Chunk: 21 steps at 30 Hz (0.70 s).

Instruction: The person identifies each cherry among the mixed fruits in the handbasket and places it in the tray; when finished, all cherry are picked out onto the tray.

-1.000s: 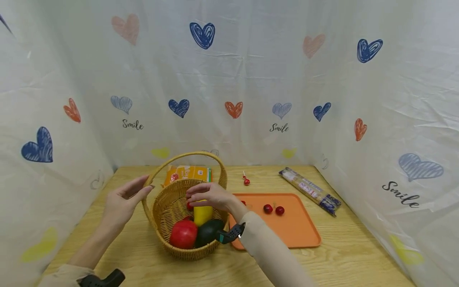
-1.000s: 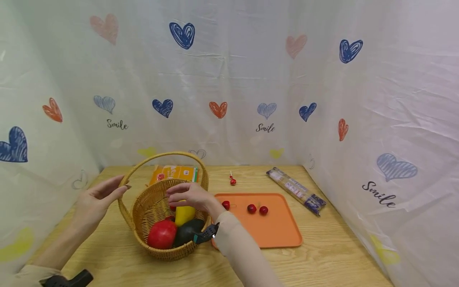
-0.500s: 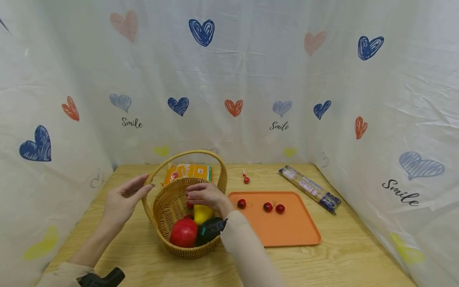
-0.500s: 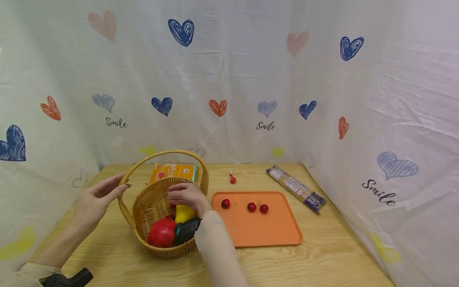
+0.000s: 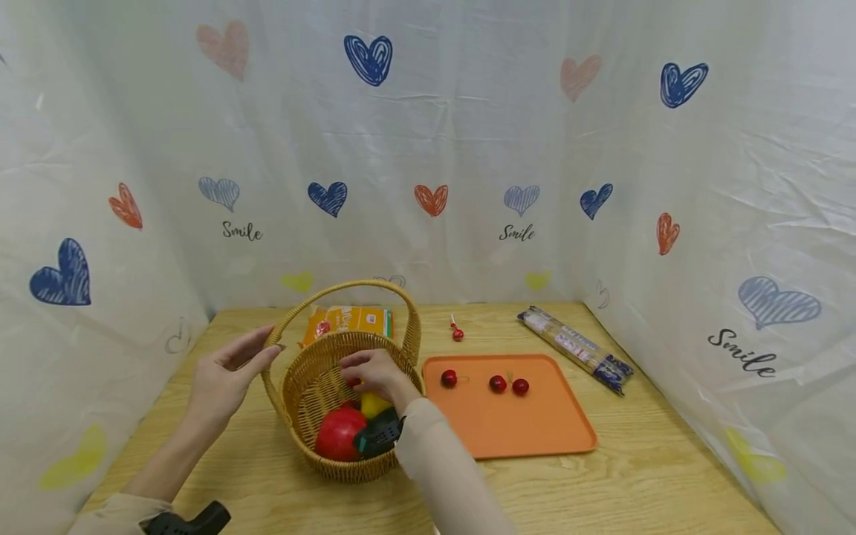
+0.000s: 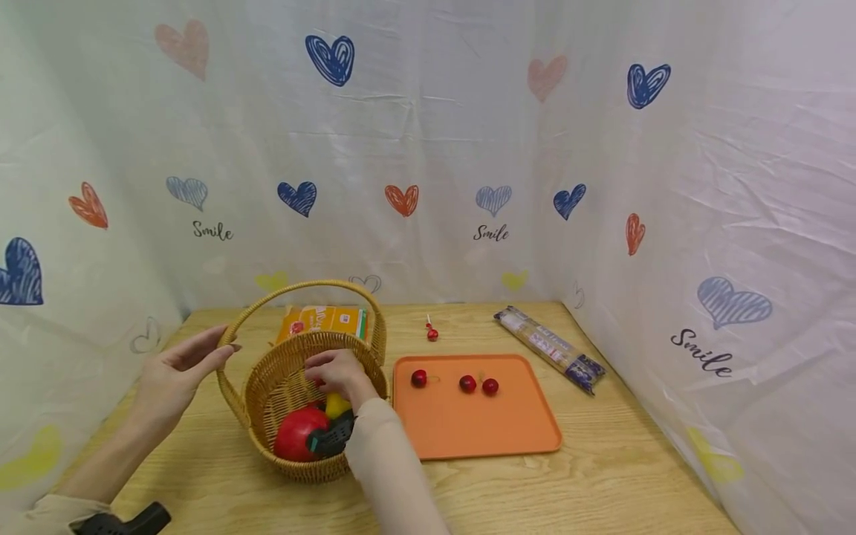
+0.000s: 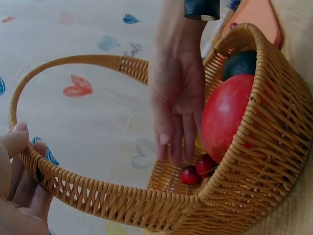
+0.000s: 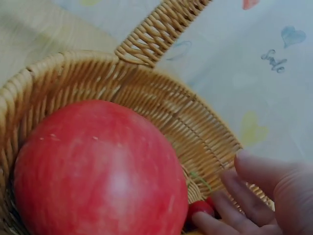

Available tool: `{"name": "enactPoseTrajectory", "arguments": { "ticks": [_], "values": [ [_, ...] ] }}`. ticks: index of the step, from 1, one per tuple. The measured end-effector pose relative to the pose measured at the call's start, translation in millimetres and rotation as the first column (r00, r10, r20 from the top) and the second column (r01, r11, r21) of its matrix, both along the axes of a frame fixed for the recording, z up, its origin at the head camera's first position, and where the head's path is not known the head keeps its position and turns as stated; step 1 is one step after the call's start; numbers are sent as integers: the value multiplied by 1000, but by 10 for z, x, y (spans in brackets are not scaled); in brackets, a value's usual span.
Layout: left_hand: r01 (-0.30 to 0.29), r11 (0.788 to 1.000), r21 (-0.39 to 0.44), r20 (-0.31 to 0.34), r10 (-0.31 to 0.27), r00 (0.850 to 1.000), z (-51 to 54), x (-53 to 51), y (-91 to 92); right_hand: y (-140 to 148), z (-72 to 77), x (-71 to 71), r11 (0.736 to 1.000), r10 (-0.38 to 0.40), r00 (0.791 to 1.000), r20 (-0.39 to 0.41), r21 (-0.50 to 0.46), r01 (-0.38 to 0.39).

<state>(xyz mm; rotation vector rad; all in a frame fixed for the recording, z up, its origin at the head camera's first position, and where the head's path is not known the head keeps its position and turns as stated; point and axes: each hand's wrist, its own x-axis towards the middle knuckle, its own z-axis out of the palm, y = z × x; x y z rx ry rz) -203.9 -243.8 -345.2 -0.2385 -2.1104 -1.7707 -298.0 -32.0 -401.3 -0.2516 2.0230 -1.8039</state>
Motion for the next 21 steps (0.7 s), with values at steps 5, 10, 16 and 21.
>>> {"name": "enactPoseTrajectory", "arguments": {
  "ticks": [5,10,16,21],
  "values": [
    [9,1000,7,-10,-9,1000,9,2,-1,-67,27,44,989,-15,997,-72,148,26],
    [-2,1000,-20,4,2,1000,8,26,-11,-168,-18,90,883,93,975,-202,469,13],
    [-18,999,-42,18,19,1000,23,48,-15,-174,-115,112,853,84,980,-183,521,24],
    [-26,998,-63,45,29,999,43,42,-1,-197,-181,149,947,-29,999,-41,320,40]
  ]
}}
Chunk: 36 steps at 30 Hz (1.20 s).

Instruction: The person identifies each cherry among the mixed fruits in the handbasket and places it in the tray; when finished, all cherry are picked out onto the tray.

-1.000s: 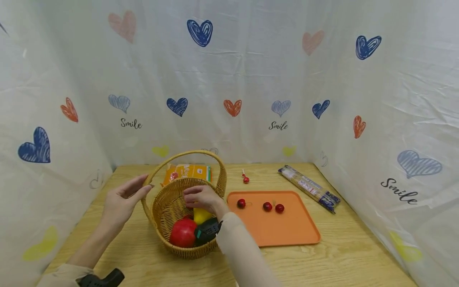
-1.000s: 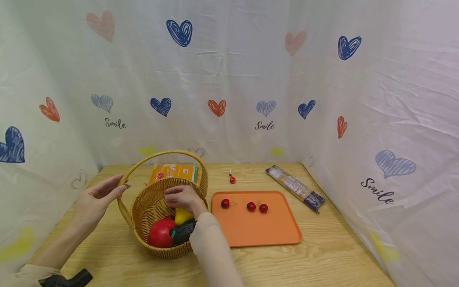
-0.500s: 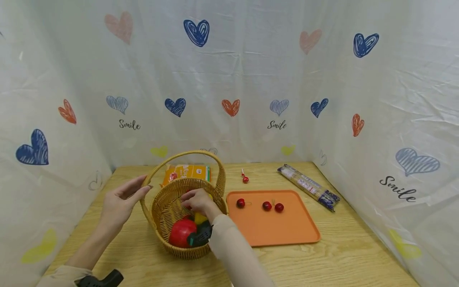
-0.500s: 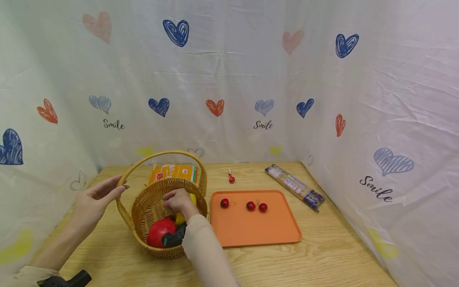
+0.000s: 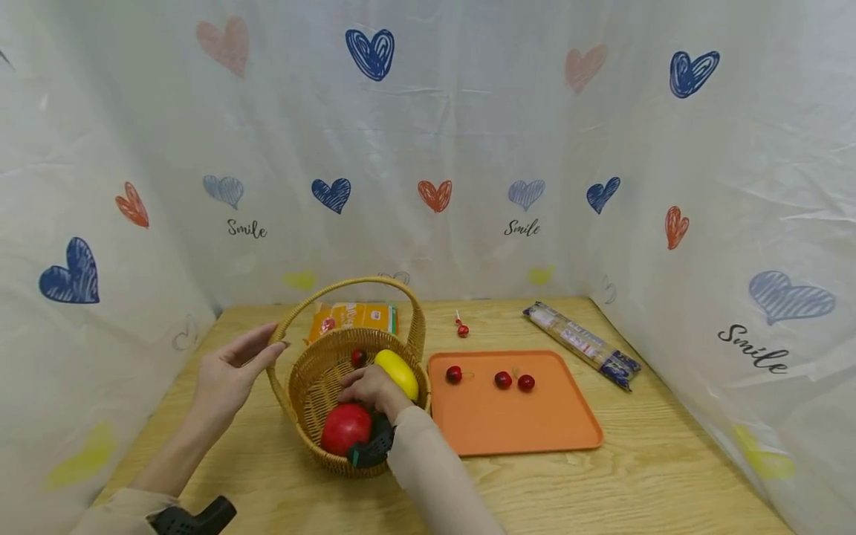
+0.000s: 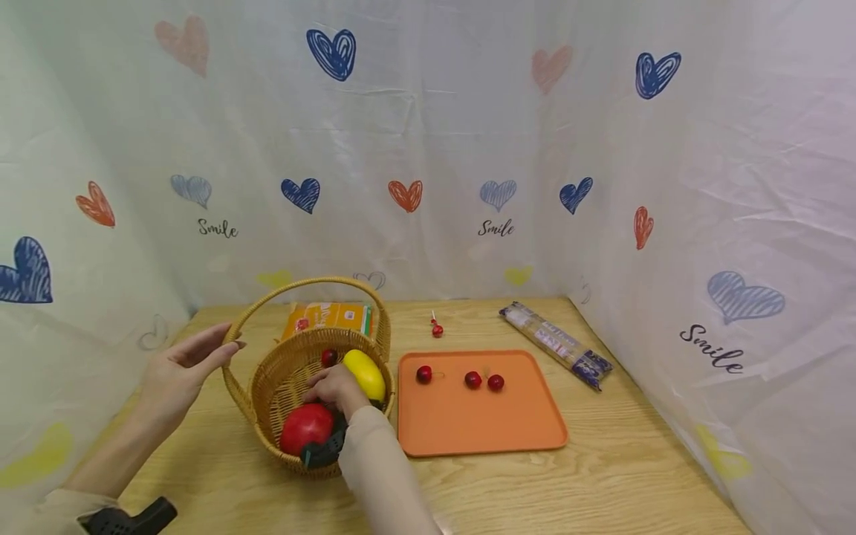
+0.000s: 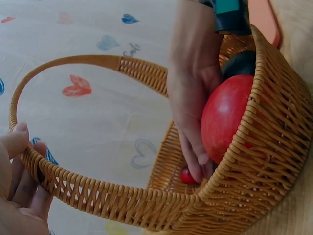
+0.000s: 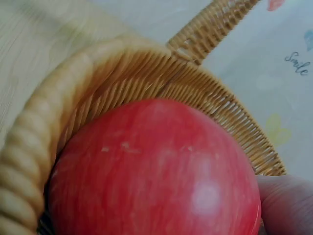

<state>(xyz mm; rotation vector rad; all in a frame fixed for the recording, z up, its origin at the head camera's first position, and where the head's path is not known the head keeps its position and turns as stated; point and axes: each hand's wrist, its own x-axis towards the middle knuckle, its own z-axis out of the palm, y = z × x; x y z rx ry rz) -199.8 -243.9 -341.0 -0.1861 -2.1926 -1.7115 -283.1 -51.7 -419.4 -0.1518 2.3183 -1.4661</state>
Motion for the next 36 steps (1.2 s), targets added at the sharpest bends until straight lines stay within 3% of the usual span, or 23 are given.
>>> {"name": "enactPoseTrajectory", "arguments": {
  "ticks": [4,12,21,25,31,36],
  "values": [
    [3,1000,7,-2,-3,1000,4,-20,10,-15,8,8,997,-36,997,62,-71,41],
    [-4,1000,-8,-14,4,1000,-16,-8,-9,-111,-22,36,996,-48,999,-18,76,50],
    [-8,1000,-29,-8,8,1000,-15,-20,2,-116,-28,2,995,-58,997,-51,82,62],
    [-14,999,-37,-7,14,1000,-12,-21,12,-61,25,-12,999,-48,998,-39,14,49],
    [-18,998,-53,-19,17,1000,-12,-20,10,90,161,-68,974,-16,999,33,-224,23],
    [-9,999,-44,-25,8,1000,-14,-19,4,263,254,-104,960,56,998,19,-275,-49]
  ]
}}
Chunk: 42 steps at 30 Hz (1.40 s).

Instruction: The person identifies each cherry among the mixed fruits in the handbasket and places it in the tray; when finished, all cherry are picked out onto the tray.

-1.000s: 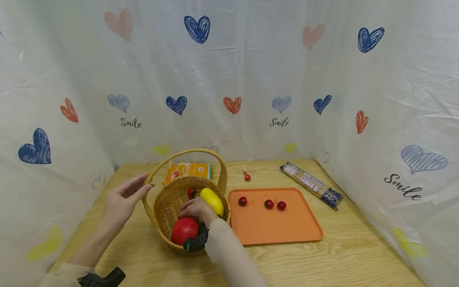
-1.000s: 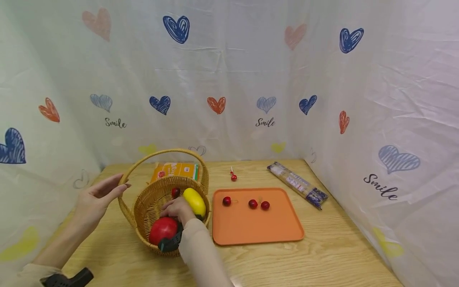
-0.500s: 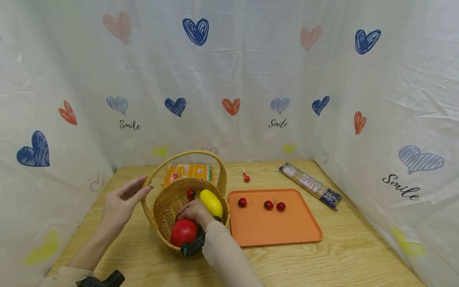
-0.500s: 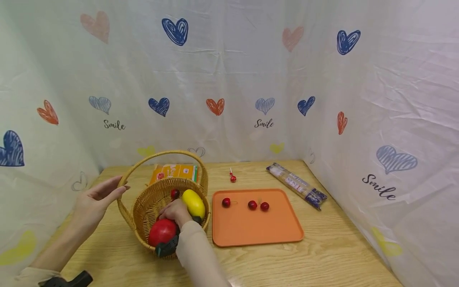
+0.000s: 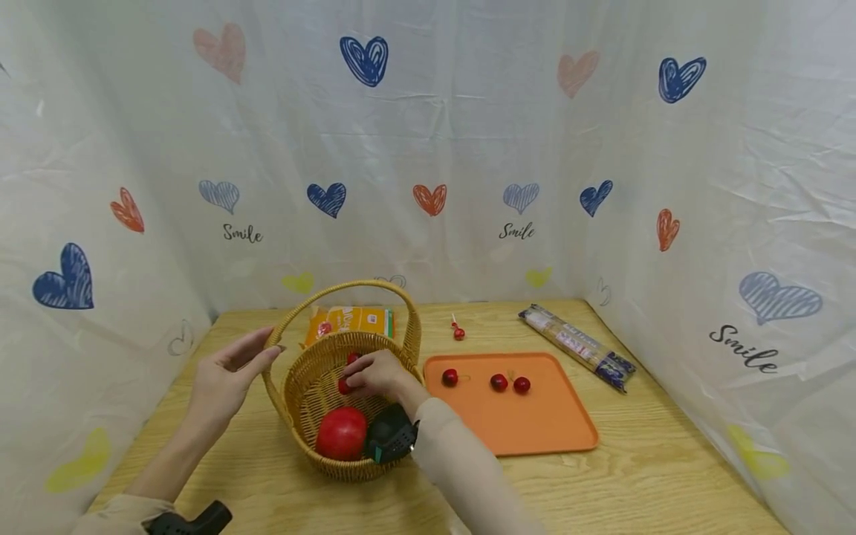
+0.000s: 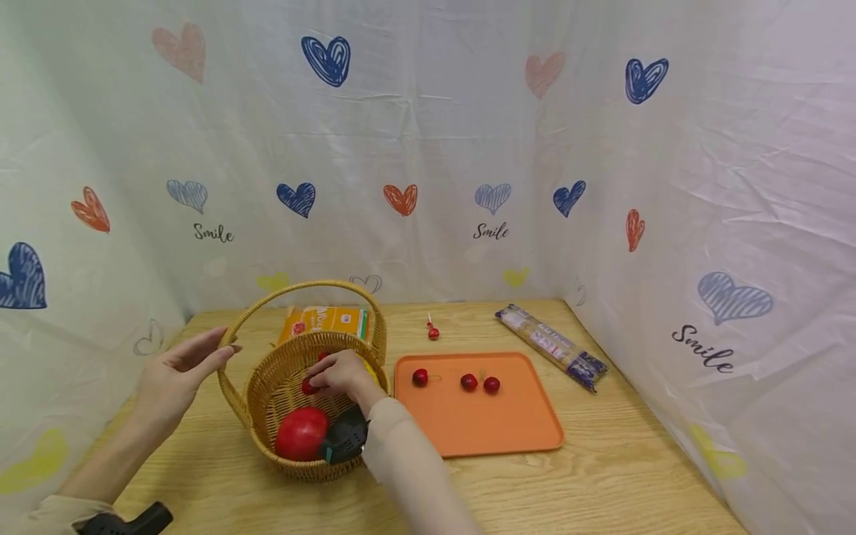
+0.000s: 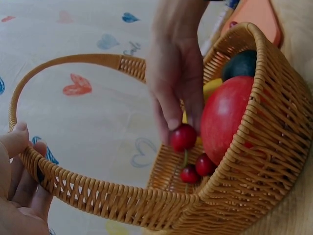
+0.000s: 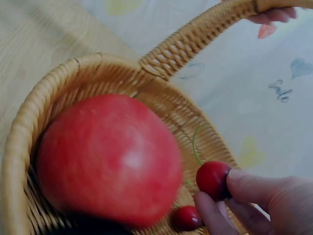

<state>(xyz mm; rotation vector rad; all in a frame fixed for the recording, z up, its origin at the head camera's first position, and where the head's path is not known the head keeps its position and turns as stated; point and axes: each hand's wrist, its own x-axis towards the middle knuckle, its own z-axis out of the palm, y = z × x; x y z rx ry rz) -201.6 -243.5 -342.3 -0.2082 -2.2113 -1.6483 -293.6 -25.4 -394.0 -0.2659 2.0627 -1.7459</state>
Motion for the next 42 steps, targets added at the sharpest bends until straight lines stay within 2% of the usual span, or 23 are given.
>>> {"name": "enactPoseTrajectory", "arguments": {
  "ticks": [4,14,20,24,31,35,42],
  "values": [
    [17,999,33,2,-17,1000,4,4,5,157,81,-23,999,42,999,-31,-17,-42],
    [41,996,83,6,-41,999,13,16,18,615,209,-80,987,121,992,20,-110,-118],
    [30,996,81,8,-31,999,14,17,28,969,256,-159,981,139,990,11,-135,-137],
    [34,996,86,9,-35,999,12,17,26,1251,257,-209,984,109,994,2,-139,-107],
    [28,998,58,15,-29,999,15,12,0,1677,225,-248,990,-12,999,31,-141,16],
    [13,999,42,19,-14,1000,11,5,-6,1794,188,-238,990,-44,998,36,-129,48],
    [18,998,67,22,-19,1000,-5,-3,4,1840,54,-187,988,-80,995,64,-126,87]
  ]
}}
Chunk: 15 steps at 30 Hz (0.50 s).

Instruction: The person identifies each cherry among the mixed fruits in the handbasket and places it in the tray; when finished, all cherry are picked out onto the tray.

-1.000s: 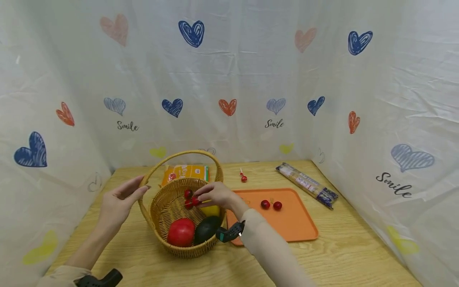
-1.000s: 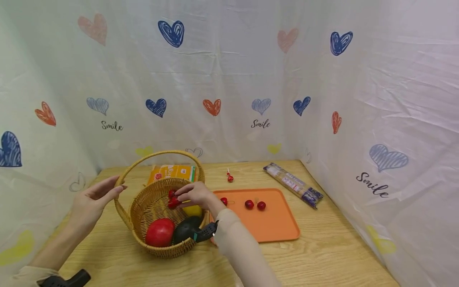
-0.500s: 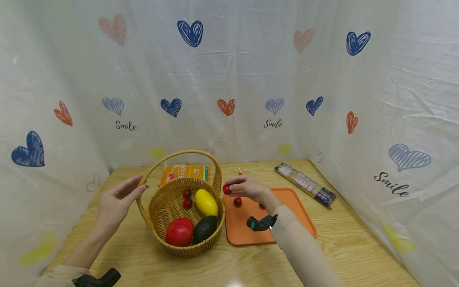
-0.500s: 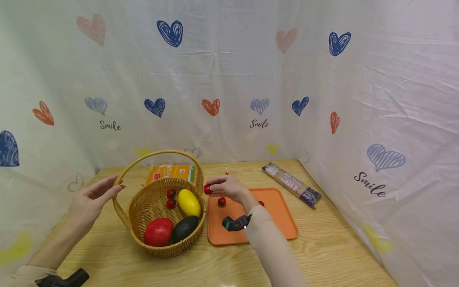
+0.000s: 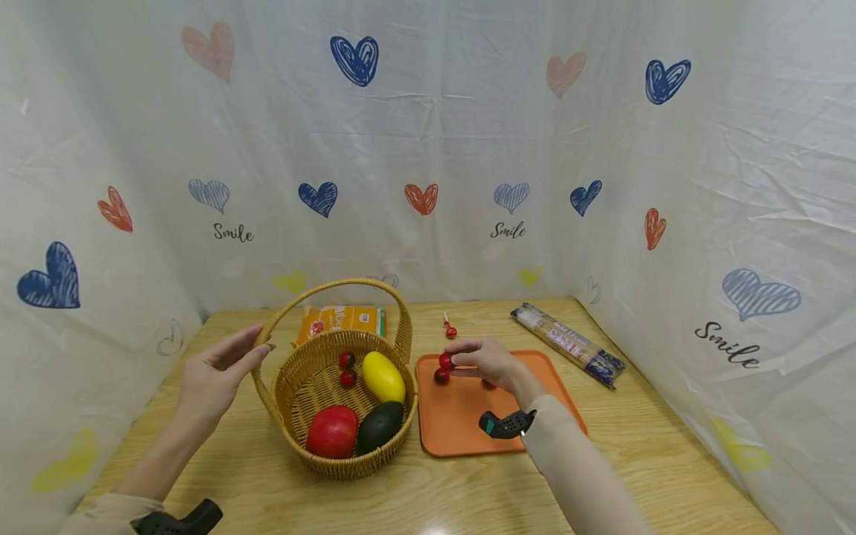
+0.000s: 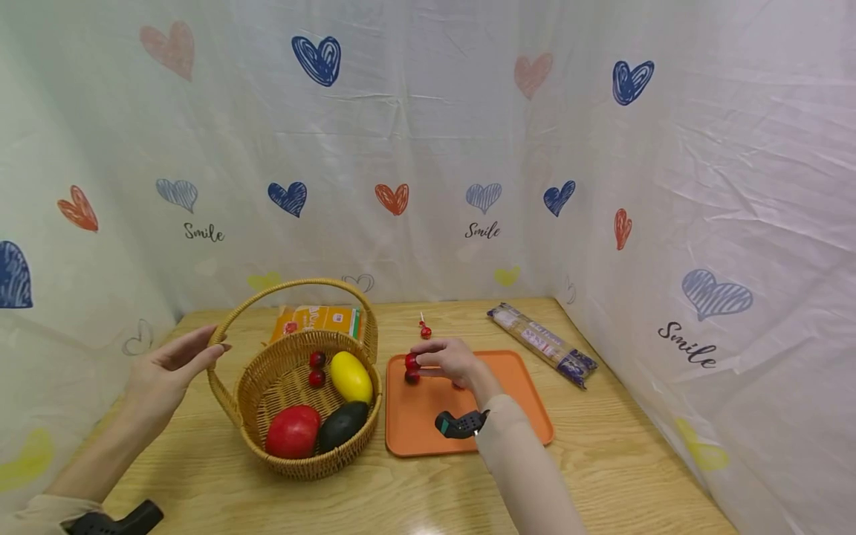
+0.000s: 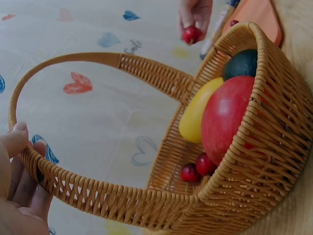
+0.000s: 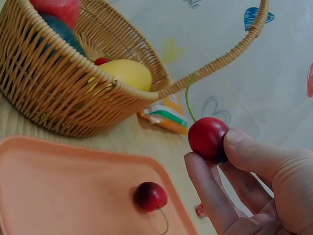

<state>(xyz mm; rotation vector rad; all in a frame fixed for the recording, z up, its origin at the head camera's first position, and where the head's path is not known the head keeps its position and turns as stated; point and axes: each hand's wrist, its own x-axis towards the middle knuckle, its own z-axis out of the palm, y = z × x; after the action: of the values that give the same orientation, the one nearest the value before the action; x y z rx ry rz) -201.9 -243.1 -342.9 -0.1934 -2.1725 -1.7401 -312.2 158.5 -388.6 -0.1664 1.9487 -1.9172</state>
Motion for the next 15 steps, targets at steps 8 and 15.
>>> {"name": "enactPoseTrajectory", "arguments": {
  "ticks": [8,15],
  "values": [
    [-2,1000,-2,8,2,1000,-10,7,-2,17,-184,60,996,74,997,12,58,-74],
    [-1,1000,7,-2,1,1000,-5,2,-2,14,-362,129,990,99,995,-2,99,-99]
  ]
}}
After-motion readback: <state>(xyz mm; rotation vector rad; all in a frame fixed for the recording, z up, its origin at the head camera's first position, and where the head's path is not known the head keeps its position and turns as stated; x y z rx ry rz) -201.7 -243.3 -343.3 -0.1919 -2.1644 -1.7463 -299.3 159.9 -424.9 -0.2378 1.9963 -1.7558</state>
